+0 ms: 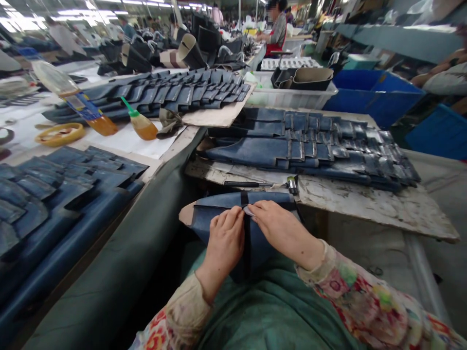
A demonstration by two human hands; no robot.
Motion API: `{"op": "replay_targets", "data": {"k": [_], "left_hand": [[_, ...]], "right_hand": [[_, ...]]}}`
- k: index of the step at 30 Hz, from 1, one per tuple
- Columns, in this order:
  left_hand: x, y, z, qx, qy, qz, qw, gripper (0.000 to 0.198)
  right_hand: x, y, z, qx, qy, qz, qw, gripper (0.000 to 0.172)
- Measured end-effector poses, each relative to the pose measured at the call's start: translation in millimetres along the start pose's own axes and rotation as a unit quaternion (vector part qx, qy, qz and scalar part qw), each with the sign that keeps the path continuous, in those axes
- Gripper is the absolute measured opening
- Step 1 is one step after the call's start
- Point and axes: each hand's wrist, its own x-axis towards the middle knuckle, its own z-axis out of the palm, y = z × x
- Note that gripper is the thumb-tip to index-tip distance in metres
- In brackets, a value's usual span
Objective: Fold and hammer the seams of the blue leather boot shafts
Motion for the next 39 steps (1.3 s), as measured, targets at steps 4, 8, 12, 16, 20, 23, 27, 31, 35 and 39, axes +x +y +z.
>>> {"op": "replay_targets", "data": {"k": [4,8,12,16,20,23,27,31,35,39], "left_hand": [[1,0,0.9,0.007,0.005,0.021,1.0,0.032],[2,0,0.5,0.003,0.0,0.018,1.0,0.031],[6,2,-3.9,-0.005,-0.016,0.007,1.0,0.028],[11,2,-9.8,-0.018,-0.032,-0.01,0.999,0.026],[9,2,-9.8,-0.021,-0.028,-0.011,0.999,0.025],[2,1,-5.2,-0.022,-0.002,0.005,1.0,0.03],[-3,-3,-2.2,-0.026,0.012,0.016,0.999,0.032],[-3,-8,-4.5,-0.023,0.011,0.016,1.0,0.032],[0,-12,-4.7,-0.004,0.022,0.008,1.0,0.032],[1,-19,-4.0,0.012,0.044,-0.013,0.999,0.03]], "right_hand": [[3,0,-1,-0.004,-0.002,0.01,1.0,0.025],[9,-3,-5,-0.031,-0.039,0.016,0.999,0.028],[15,-10,-6,-0.081,-0.062,0.029,0.994,0.032],[18,-13,-3,-0.113,-0.055,0.02,0.992,0.034],[18,-6,4,-0.11,-0.023,0.007,0.994,0.037],[17,4,9,-0.063,0.023,-0.008,0.998,0.035],[10,18,14,-0.005,0.087,-0.014,0.996,0.03],[3,27,9,0.032,0.106,-0.032,0.993,0.027],[1,22,-15,0.049,0.127,-0.067,0.988,0.028],[4,9,-20,0.042,0.128,-0.101,0.986,0.03]]}}
